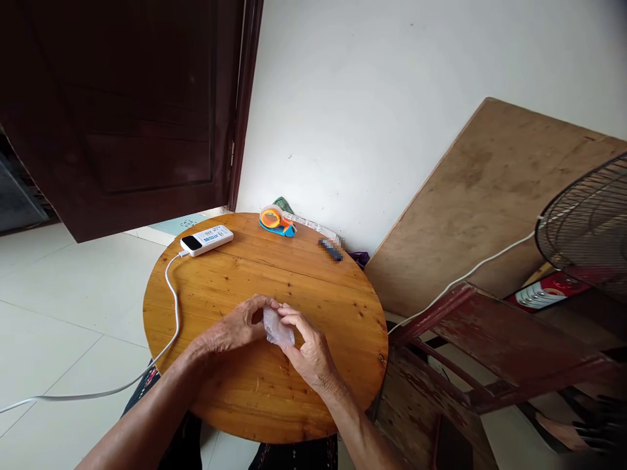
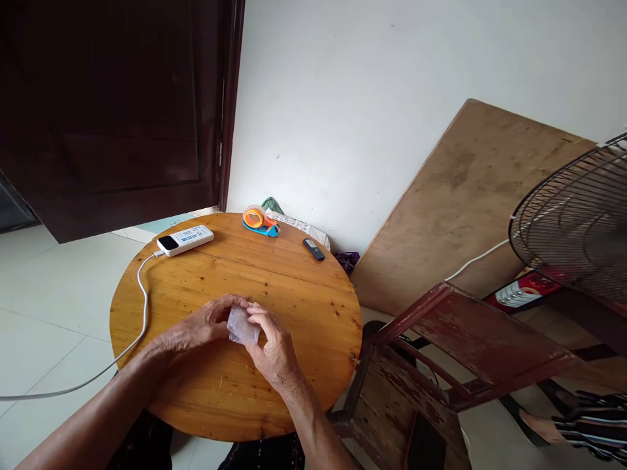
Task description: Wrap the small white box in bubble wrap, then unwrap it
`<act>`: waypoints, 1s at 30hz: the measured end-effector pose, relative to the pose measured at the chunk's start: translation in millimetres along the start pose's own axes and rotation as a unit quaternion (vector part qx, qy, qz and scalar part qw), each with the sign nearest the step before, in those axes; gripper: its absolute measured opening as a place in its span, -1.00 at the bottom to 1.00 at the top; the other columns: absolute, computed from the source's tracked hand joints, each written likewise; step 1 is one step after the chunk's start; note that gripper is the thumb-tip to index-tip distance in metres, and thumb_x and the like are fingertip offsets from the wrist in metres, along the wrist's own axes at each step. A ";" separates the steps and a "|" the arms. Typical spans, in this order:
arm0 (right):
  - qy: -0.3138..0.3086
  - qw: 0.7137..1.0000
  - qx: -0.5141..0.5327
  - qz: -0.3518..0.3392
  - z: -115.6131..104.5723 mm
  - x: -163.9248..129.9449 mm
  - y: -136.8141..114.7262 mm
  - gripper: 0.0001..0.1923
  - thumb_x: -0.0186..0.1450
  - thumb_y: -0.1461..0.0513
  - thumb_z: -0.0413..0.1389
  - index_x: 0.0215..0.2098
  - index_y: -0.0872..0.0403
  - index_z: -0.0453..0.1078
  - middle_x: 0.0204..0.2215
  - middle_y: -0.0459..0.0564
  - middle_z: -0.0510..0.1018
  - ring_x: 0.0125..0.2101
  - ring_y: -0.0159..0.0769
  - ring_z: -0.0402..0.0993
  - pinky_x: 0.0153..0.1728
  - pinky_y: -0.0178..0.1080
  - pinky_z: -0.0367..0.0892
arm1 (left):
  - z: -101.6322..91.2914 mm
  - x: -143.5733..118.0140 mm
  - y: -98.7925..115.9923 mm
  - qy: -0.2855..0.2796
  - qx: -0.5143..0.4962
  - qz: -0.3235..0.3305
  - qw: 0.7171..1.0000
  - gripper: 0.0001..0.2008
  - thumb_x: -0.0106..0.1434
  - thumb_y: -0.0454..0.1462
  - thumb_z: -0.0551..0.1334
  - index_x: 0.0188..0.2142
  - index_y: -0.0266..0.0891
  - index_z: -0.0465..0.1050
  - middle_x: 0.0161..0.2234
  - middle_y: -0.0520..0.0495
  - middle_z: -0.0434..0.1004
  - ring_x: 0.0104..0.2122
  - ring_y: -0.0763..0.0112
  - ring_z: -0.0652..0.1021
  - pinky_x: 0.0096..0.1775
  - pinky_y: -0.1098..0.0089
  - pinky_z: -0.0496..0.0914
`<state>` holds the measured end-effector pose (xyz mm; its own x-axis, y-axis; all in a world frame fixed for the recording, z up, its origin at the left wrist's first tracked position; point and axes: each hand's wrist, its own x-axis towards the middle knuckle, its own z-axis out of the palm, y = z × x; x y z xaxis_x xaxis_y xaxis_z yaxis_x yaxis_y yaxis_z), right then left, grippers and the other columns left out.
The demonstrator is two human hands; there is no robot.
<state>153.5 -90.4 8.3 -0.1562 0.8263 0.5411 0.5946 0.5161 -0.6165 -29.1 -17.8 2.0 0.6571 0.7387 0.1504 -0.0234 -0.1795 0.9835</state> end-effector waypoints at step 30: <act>-0.054 0.924 0.271 0.264 -7.0 55.2 38.9 -0.66 0.13 0.08 0.29 -0.19 0.08 0.55 -0.29 -0.03 0.66 -0.28 -0.20 0.54 -0.21 -0.20 0.41 | -4.1 25.4 13.7 0.012 0.045 -0.083 0.996 -0.48 0.12 -0.21 0.27 0.08 -0.26 0.35 -0.23 -0.03 0.55 -0.28 0.32 0.50 -0.25 0.37 0.40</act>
<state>173.5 -26.3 18.3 -0.0526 0.9978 0.0414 0.1327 0.0481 -0.9900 -15.8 1.1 19.7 0.6277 0.7784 -0.0090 0.1513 -0.1106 0.9823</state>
